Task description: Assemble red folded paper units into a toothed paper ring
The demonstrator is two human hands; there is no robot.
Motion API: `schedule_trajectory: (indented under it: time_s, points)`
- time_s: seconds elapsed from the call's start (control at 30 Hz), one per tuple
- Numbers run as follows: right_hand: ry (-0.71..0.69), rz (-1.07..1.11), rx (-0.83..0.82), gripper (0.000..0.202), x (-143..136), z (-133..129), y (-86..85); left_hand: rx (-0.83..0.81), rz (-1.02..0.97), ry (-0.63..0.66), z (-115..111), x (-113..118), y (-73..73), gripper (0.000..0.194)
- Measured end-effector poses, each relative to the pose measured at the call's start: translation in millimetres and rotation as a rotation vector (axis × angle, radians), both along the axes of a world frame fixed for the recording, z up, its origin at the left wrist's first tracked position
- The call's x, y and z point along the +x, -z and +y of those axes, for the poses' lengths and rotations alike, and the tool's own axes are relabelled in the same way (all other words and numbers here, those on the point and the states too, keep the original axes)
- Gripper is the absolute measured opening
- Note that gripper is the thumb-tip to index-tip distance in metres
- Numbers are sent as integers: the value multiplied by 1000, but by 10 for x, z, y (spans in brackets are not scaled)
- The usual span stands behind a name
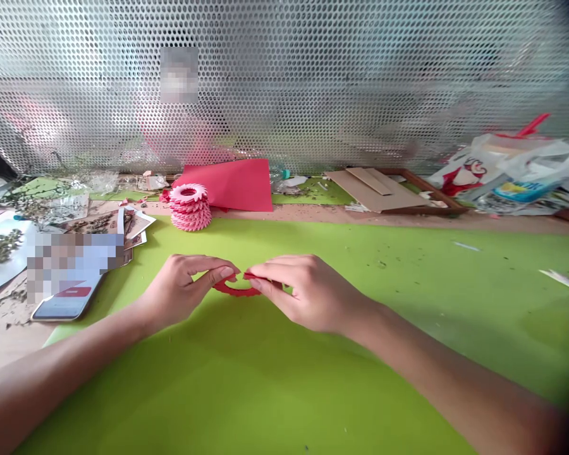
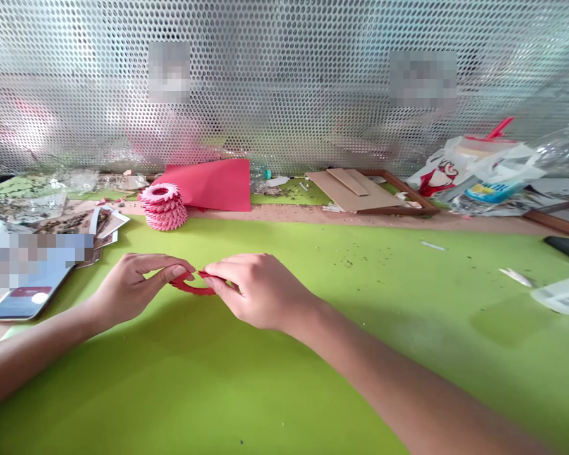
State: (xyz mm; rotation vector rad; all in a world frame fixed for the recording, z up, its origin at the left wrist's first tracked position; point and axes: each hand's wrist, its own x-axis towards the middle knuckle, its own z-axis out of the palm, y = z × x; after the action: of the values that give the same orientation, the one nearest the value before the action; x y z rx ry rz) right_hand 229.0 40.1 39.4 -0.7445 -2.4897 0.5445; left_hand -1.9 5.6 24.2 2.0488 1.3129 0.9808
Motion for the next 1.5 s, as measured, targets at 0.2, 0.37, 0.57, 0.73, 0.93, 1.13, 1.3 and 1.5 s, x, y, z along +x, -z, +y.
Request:
schedule_trajectory:
  time_s: [0.2, 0.37, 0.57, 0.73, 0.93, 1.13, 1.3, 1.5]
  points:
    - [-22, -118, 79, 29, -20, -18, -42, 40, 31, 9, -5, 29, -33, 34]
    - [-25, -130, 96, 29, -42, -24, -26, 46, 42, 9, -4, 36, -14, 33]
    - [-13, -53, 128, 29, -40, -45, 36, -48, -34, -15, -30, 21, 25, 30]
    - [18, 58, 146, 21, -30, -59, 79, -150, -175, -10, -48, -3, 21, 30]
    - [-65, 83, 374, 16, -24, -83, 55, -277, -273, 124, 10, -84, -6, 38]
    - [-66, 77, 684, 7, 12, -101, -13, -340, -298, 318, 10, -147, 3, 45]
    - [-59, 74, 756, 6, 11, -172, -76, -290, -339, 435, -78, -114, -46, 39]
    - [-52, 239, 531, 6, -23, -215, -58, -215, -301, 318, -136, -51, -57, 38]
